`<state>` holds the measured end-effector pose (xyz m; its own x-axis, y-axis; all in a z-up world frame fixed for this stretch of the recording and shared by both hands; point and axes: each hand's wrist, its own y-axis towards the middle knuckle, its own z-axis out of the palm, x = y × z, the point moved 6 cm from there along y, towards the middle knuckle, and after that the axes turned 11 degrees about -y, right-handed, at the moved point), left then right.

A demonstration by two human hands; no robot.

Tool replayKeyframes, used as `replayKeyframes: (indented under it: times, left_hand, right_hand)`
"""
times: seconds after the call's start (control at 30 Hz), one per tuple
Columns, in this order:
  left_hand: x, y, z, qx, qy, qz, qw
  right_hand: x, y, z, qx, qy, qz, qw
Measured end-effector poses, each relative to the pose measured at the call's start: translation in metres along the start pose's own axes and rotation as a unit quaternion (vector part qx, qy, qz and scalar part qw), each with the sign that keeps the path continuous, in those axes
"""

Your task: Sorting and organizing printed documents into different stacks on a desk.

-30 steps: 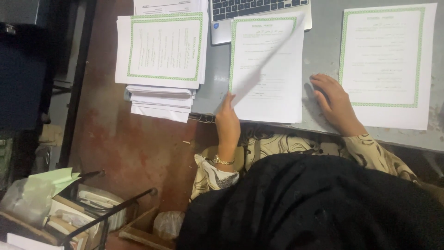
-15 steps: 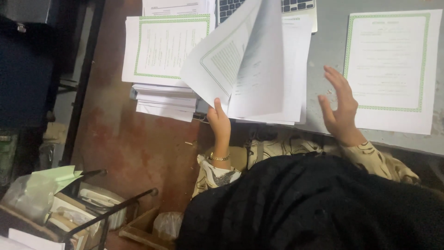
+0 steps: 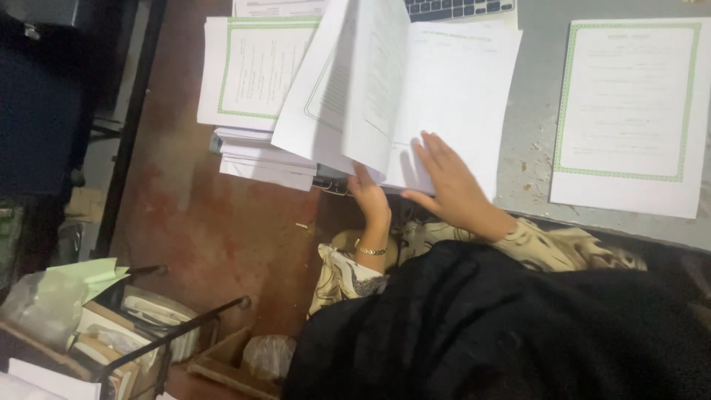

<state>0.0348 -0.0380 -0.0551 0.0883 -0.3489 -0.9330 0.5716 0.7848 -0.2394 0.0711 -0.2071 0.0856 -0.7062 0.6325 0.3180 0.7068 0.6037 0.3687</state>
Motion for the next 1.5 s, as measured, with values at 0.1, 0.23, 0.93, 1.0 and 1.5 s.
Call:
replayKeyframes:
  times: [0.1, 0.23, 0.93, 1.0, 1.5]
  left_hand:
    - [-0.031, -0.024, 0.028, -0.015, -0.04, -0.032, 0.999]
    - [0.023, -0.005, 0.017, -0.002, -0.093, -0.101, 0.991]
    - [0.042, -0.009, 0.01, 0.097, 0.085, 0.078, 0.989]
    - [0.011, -0.023, 0.023, 0.102, 0.122, 0.074, 0.984]
    - [-0.017, -0.022, 0.034, 0.109, 0.159, 0.049, 0.98]
  right_hand:
    - [0.014, 0.007, 0.018, -0.039, -0.027, -0.004, 0.999]
    - [0.015, 0.015, 0.042, -0.098, -0.097, 0.003, 0.99]
    - [-0.005, 0.016, -0.01, -0.205, -0.163, 0.074, 0.962]
    - [0.007, 0.017, -0.011, -0.227, -0.17, 0.063, 0.957]
    - [-0.004, -0.002, 0.009, -0.088, -0.19, -0.053, 0.976]
